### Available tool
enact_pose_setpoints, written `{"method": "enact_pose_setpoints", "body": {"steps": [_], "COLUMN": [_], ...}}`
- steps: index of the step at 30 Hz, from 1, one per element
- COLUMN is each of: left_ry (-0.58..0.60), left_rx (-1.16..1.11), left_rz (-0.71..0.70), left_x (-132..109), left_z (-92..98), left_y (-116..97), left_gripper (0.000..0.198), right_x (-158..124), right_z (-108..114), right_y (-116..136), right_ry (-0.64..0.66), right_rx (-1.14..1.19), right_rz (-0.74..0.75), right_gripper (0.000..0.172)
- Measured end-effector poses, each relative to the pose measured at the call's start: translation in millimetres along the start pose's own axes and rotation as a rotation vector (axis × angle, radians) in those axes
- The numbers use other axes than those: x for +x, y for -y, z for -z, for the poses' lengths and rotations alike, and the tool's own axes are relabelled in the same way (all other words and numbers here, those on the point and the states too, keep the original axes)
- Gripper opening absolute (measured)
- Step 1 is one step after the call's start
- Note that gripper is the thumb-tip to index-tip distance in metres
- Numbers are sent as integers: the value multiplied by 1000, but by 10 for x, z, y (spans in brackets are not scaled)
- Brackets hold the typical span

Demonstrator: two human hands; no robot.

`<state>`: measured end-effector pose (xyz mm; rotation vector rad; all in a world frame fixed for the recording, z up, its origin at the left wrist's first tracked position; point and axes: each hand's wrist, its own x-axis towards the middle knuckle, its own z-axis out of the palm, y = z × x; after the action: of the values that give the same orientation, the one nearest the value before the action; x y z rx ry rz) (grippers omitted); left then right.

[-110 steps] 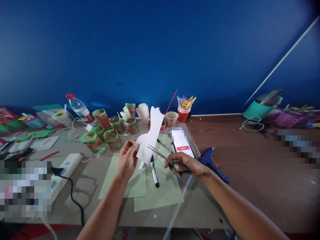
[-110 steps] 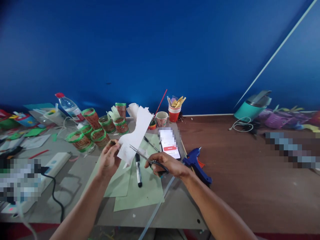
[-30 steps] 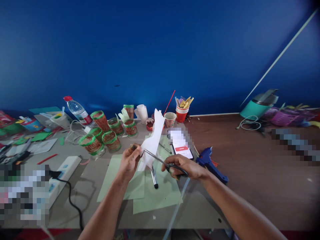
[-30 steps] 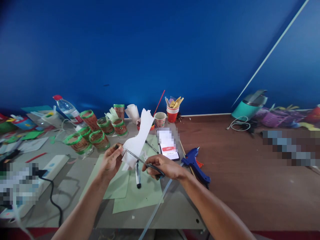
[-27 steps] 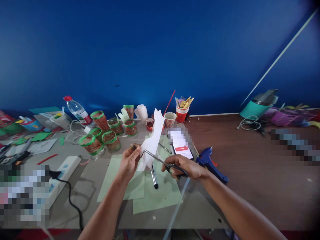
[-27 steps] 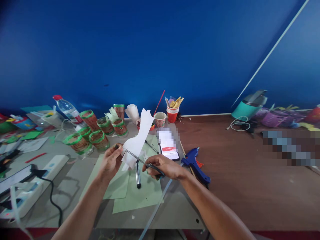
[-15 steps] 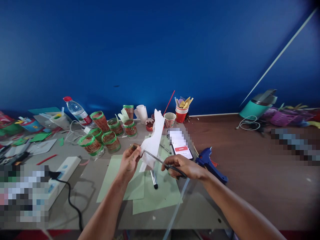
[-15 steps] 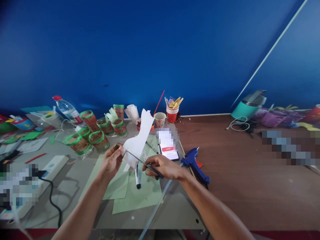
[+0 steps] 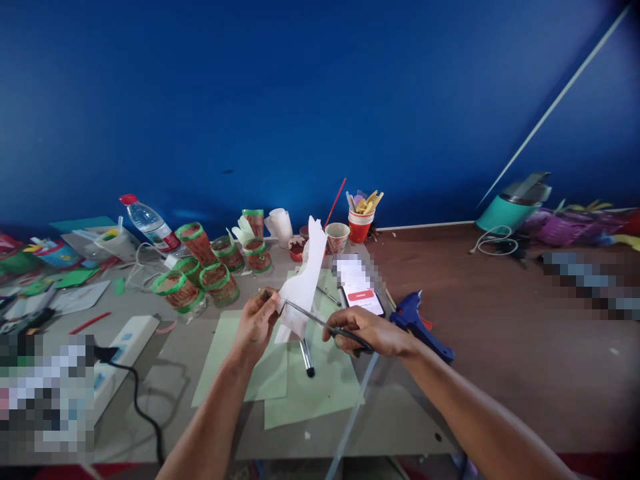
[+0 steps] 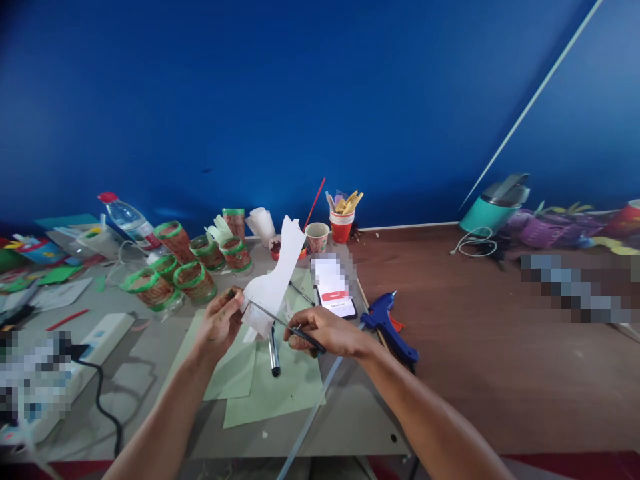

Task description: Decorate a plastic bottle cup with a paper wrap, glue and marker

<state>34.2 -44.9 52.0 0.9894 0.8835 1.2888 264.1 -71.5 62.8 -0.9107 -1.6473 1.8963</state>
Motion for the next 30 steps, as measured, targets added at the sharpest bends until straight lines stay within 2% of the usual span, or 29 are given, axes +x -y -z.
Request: {"method": "enact_pose_setpoints", "body": {"steps": [8, 13, 20, 25, 30], "left_ry": [-17, -22, -25, -18, -3], "left_rx": [64, 58, -114, -240, -232], "left_rz": [-59, -60, 65, 184, 191], "left_x": [14, 4, -11, -5, -10], "left_z": [6, 0, -64, -43, -22], "left_y": [28, 19, -45, -48, -56], "left_gripper": [25, 23, 27, 26, 25], "right_x": [4, 1, -13, -1, 53], "right_z": [-13, -42, -87, -77, -97], "right_y": [9, 15, 53, 9, -52], "right_ry": [5, -38, -83, -83, -122], "right_rx": [11, 60, 68, 202, 238], "right_rz": [16, -4, -23, -13, -20], "right_gripper": [60, 63, 59, 56, 50]}}
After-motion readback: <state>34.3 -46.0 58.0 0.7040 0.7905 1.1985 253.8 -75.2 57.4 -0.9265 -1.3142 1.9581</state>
